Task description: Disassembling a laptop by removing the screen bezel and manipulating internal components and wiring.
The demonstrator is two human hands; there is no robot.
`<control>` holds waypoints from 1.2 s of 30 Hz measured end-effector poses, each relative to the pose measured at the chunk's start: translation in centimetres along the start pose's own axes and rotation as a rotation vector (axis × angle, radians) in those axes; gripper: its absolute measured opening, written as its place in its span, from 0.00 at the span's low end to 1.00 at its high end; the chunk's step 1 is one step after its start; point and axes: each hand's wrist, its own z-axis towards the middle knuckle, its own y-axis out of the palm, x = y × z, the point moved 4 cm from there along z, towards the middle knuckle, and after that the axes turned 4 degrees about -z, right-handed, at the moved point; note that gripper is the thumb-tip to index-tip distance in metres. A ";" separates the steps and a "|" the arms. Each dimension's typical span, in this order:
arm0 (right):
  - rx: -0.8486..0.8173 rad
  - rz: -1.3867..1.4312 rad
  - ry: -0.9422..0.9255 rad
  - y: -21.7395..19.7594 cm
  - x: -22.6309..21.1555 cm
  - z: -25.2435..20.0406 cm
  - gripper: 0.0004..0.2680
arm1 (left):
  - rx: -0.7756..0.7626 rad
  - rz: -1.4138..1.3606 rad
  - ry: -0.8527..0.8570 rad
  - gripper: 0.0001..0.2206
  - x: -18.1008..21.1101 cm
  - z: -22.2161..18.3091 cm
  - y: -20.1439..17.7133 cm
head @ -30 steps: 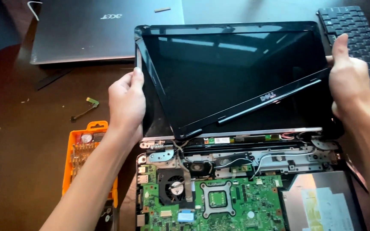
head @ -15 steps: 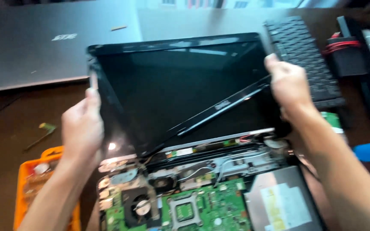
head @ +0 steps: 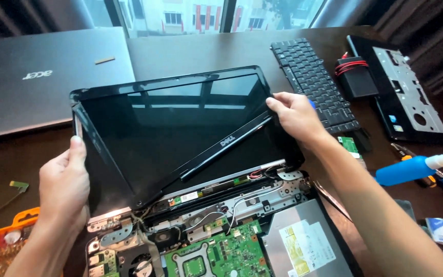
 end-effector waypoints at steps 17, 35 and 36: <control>0.034 0.110 -0.076 0.9 -1.9 0.1 0.17 | 0.041 -0.052 -0.040 0.19 0.4 -0.5 -0.5; 0.087 0.112 0.050 -0.5 -2.8 -1.9 0.15 | 0.035 -0.012 -0.039 0.20 -1.8 0.9 -0.6; 0.084 0.129 0.047 -0.4 -2.7 -2.0 0.17 | 0.040 0.014 -0.018 0.20 -1.6 0.8 -0.6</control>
